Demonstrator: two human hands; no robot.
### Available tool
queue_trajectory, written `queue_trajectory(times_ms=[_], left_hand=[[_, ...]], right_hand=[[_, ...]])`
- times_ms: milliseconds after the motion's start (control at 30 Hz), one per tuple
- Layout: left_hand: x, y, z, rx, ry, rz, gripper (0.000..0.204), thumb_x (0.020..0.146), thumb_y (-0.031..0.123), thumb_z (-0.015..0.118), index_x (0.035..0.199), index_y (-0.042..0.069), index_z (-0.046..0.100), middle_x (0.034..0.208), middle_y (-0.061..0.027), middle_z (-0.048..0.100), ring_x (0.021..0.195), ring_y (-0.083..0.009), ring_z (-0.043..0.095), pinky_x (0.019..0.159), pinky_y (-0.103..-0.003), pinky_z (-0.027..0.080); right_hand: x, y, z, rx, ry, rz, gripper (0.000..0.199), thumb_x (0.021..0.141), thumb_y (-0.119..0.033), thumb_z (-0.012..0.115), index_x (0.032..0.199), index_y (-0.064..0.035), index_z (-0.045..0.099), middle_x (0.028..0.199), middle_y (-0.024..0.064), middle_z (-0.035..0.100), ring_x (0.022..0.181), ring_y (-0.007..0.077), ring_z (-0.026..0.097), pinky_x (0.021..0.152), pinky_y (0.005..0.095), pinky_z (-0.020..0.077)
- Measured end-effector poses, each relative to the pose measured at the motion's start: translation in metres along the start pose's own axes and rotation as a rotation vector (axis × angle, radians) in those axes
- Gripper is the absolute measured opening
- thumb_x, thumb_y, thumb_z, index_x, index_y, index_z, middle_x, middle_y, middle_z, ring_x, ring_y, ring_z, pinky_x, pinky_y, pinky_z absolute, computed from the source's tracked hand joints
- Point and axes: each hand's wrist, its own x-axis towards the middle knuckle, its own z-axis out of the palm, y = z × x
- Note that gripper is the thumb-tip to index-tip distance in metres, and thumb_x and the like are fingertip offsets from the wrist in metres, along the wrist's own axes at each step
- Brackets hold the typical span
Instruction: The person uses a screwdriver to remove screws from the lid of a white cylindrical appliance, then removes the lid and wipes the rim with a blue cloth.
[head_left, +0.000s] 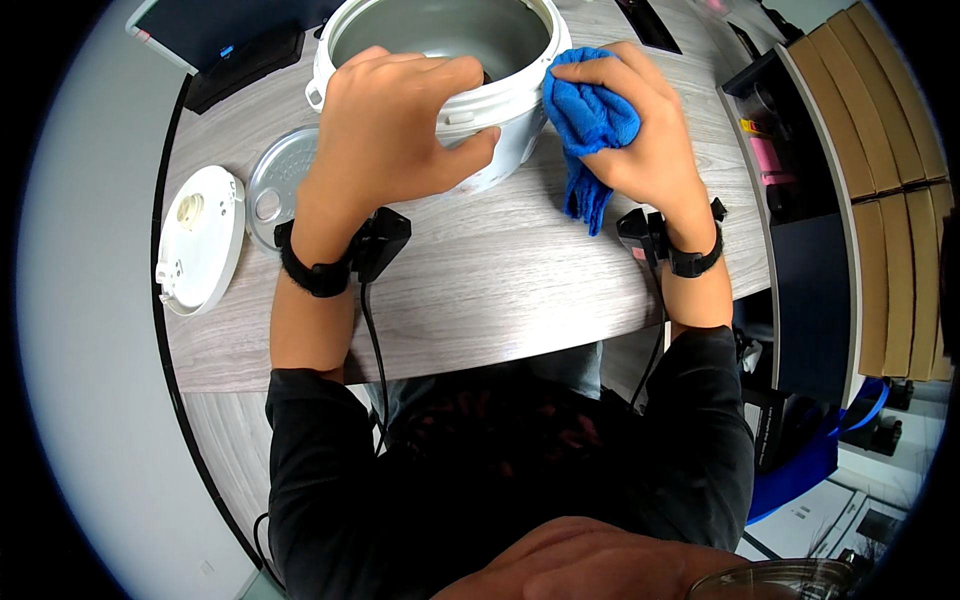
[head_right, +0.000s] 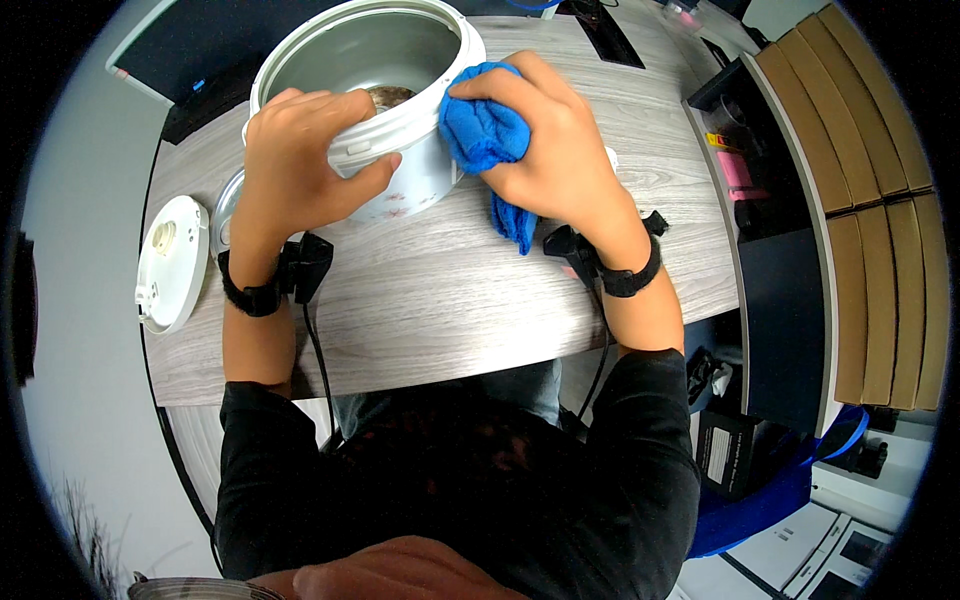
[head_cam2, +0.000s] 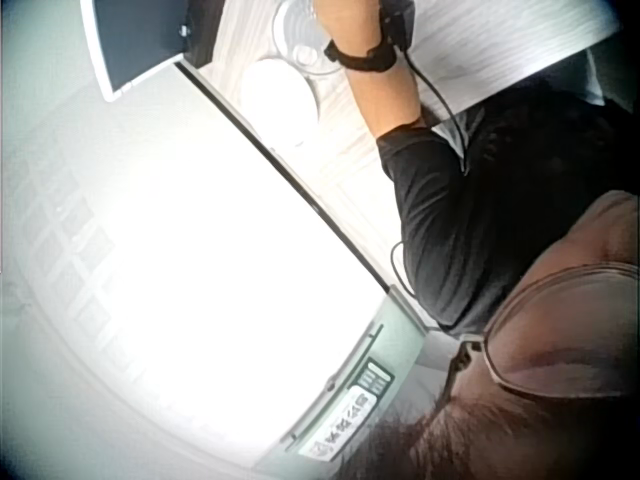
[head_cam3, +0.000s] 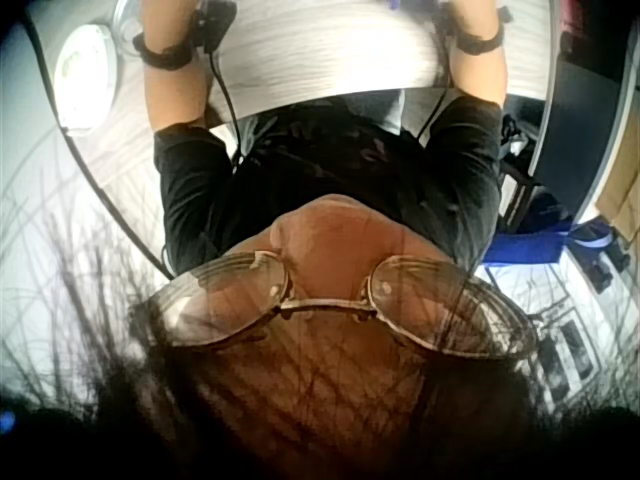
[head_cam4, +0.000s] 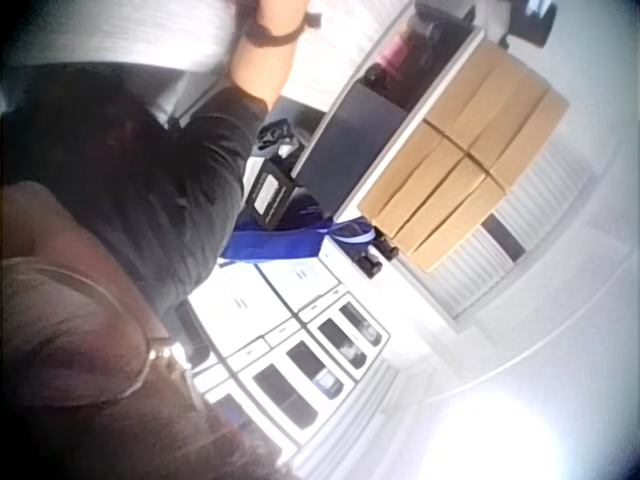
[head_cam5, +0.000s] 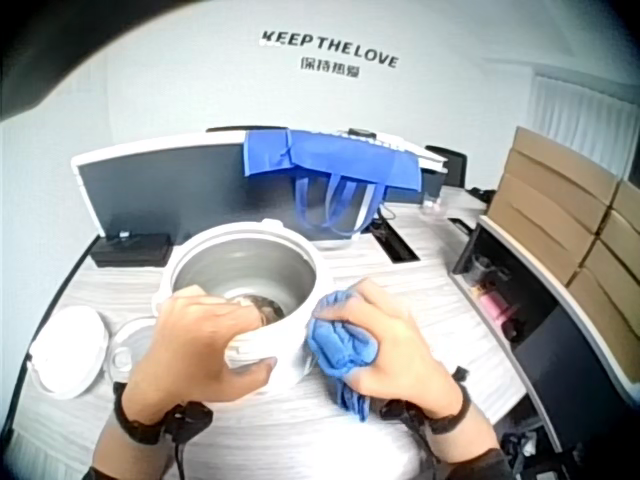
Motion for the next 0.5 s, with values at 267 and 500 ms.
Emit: queue_trajectory(times_ms=[267, 500], left_hand=[[0.000, -0.002, -0.001, 0.005, 0.013, 0.014, 0.028, 0.068, 0.027, 0.085, 0.087, 0.012, 0.071, 0.063, -0.0039, 0.062, 0.053, -0.0216, 0.053, 0.057, -0.033, 0.040], [-0.002, -0.002, -0.001, -0.001, -0.014, -0.006, 0.027, 0.068, 0.027, 0.084, 0.087, 0.012, 0.071, 0.064, -0.0047, 0.064, 0.055, -0.0216, 0.057, 0.059, -0.033, 0.042]], right_hand=[[0.002, -0.002, 0.003, 0.001, 0.015, -0.002, 0.049, 0.063, 0.000, 0.078, 0.110, -0.0143, 0.075, 0.104, 0.0108, 0.066, 0.090, 0.0341, 0.069, 0.077, 0.0406, 0.0567], [0.000, 0.006, 0.005, -0.080, 0.059, -0.003, 0.045, 0.067, -0.004, 0.081, 0.110, -0.0123, 0.076, 0.104, 0.0115, 0.067, 0.092, 0.0329, 0.069, 0.078, 0.0402, 0.0579]])
